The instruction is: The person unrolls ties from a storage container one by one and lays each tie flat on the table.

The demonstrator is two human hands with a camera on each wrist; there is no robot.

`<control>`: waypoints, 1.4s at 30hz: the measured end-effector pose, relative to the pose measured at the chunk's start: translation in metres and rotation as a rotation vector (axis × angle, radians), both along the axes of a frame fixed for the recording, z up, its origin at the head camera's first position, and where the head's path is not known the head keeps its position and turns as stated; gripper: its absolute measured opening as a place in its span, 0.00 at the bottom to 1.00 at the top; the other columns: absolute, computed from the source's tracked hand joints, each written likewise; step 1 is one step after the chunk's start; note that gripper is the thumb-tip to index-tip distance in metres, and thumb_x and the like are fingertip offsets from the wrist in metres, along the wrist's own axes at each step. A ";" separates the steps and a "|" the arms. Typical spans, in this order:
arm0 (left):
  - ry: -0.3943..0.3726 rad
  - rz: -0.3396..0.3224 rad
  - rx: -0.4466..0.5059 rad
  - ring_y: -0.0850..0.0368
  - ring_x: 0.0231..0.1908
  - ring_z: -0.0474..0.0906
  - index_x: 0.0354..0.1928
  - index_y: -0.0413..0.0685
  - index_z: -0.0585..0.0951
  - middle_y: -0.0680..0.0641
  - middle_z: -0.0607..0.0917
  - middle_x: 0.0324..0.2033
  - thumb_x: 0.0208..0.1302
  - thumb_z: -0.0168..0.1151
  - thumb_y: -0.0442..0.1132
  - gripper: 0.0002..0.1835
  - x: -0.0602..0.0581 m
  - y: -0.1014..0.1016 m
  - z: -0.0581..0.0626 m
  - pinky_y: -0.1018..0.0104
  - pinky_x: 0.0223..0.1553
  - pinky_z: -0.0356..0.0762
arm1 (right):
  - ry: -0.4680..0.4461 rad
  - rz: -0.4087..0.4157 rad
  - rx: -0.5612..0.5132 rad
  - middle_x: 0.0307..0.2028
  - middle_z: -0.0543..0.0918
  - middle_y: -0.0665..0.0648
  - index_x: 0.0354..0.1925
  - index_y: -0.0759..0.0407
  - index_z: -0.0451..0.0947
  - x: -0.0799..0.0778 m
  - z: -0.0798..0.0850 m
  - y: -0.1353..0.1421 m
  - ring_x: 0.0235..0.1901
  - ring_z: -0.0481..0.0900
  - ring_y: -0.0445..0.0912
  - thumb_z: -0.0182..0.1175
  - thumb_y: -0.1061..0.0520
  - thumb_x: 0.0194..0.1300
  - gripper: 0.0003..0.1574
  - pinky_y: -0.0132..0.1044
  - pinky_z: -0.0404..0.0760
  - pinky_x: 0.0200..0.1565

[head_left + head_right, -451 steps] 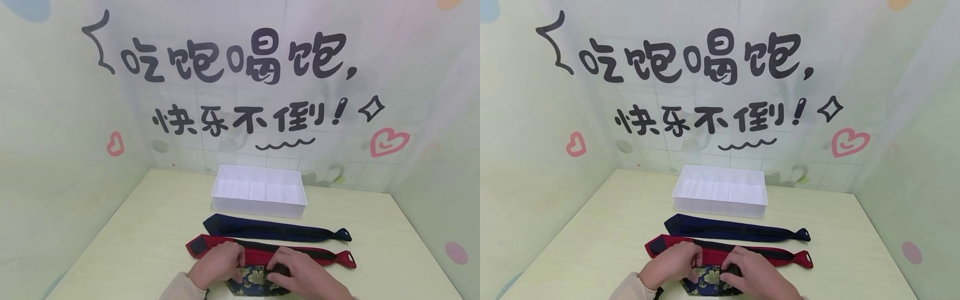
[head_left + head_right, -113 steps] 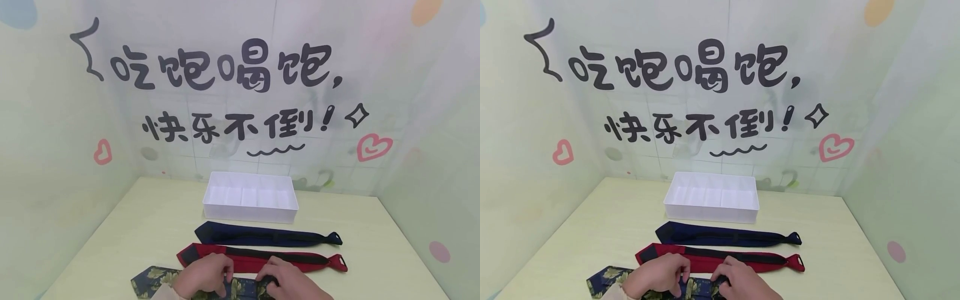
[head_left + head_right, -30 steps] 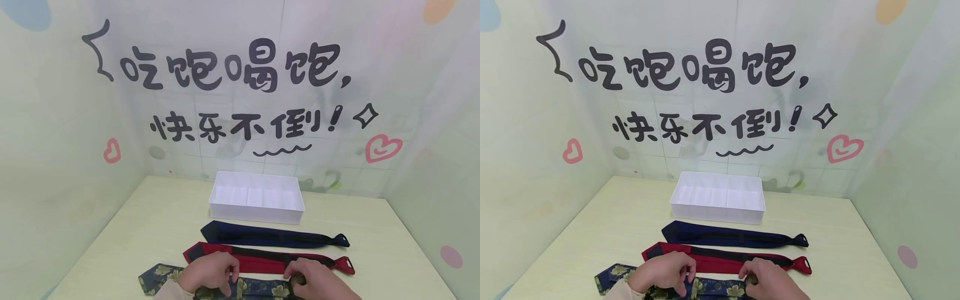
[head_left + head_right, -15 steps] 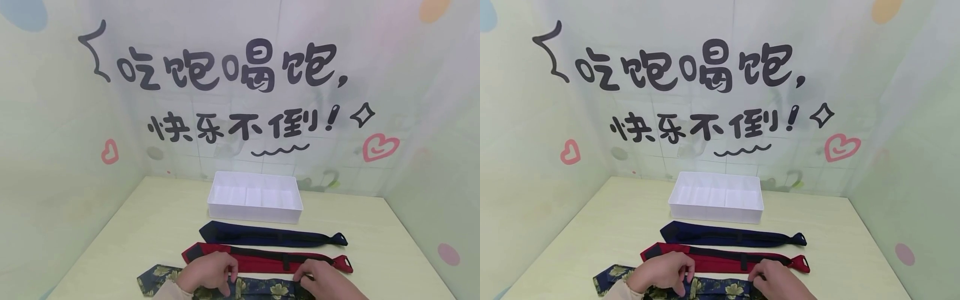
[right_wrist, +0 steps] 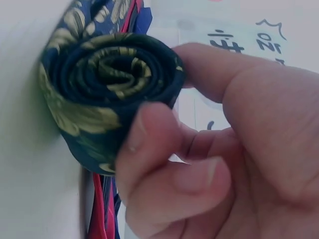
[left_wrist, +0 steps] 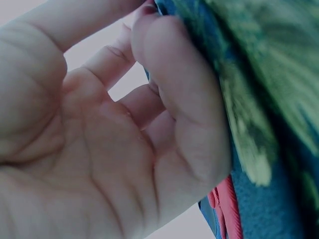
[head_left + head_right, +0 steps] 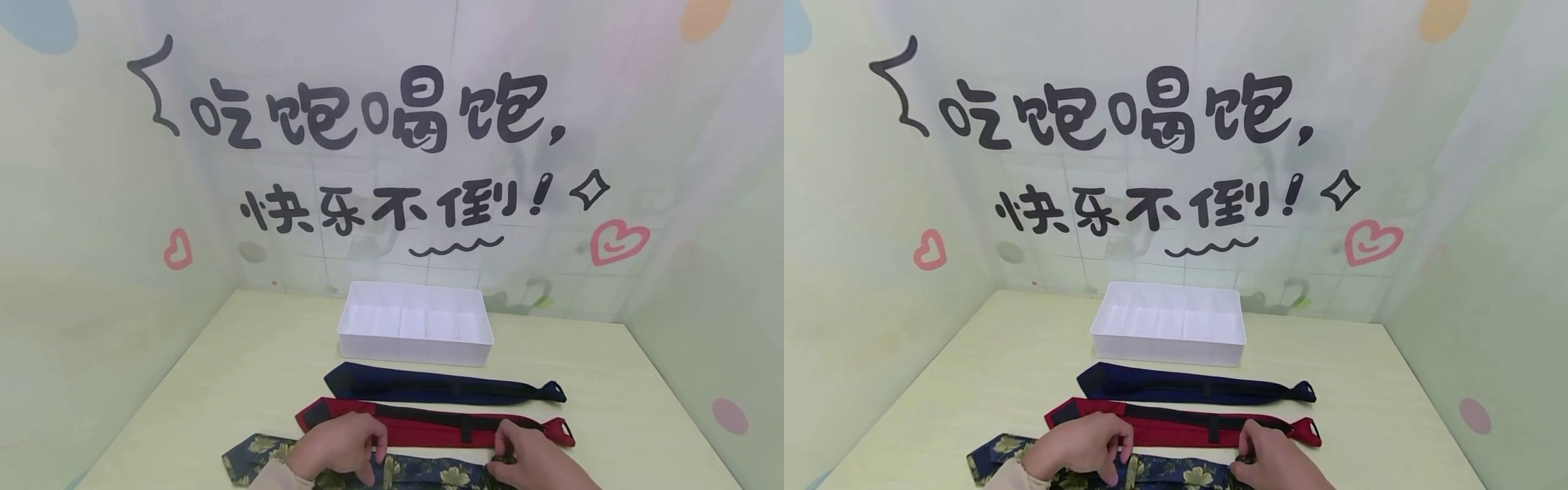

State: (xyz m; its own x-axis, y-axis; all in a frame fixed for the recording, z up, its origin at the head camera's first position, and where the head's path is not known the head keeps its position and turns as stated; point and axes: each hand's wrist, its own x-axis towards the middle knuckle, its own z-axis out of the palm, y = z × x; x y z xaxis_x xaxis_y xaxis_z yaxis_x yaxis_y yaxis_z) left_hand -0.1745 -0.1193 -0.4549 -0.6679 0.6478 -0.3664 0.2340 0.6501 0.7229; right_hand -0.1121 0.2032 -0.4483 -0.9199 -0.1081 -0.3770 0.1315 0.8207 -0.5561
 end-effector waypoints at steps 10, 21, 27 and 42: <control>-0.018 -0.017 0.004 0.59 0.19 0.71 0.26 0.54 0.80 0.55 0.75 0.17 0.52 0.76 0.27 0.14 -0.011 -0.003 -0.020 0.67 0.27 0.71 | -0.029 -0.003 0.003 0.31 0.81 0.50 0.37 0.53 0.74 0.001 0.002 0.013 0.31 0.76 0.45 0.68 0.56 0.62 0.11 0.40 0.77 0.37; -0.032 -0.106 0.073 0.57 0.19 0.73 0.29 0.64 0.83 0.57 0.77 0.17 0.49 0.81 0.38 0.14 -0.052 -0.019 -0.104 0.64 0.26 0.76 | -0.078 0.098 -0.050 0.31 0.82 0.49 0.32 0.51 0.83 0.001 0.012 0.030 0.30 0.75 0.46 0.62 0.63 0.64 0.08 0.38 0.74 0.35; -0.040 -0.107 0.088 0.58 0.18 0.72 0.30 0.65 0.84 0.58 0.76 0.16 0.50 0.80 0.38 0.13 -0.052 -0.019 -0.104 0.64 0.25 0.75 | -0.103 0.070 -0.105 0.24 0.78 0.49 0.31 0.53 0.77 0.006 0.004 0.037 0.26 0.74 0.44 0.69 0.48 0.64 0.13 0.36 0.68 0.29; -0.024 -0.005 0.021 0.61 0.19 0.69 0.27 0.50 0.80 0.56 0.73 0.16 0.54 0.73 0.24 0.14 0.001 -0.001 0.006 0.68 0.26 0.69 | -0.154 0.064 -0.073 0.33 0.82 0.52 0.38 0.54 0.78 0.005 0.002 0.058 0.33 0.78 0.47 0.72 0.56 0.61 0.11 0.41 0.76 0.37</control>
State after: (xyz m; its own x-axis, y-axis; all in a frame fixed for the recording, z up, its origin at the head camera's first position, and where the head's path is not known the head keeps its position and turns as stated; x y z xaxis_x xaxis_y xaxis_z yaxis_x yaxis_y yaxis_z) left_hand -0.1733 -0.1199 -0.4492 -0.6559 0.6587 -0.3688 0.2197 0.6339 0.7415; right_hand -0.1073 0.2614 -0.4463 -0.8425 -0.1970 -0.5014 0.1683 0.7880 -0.5923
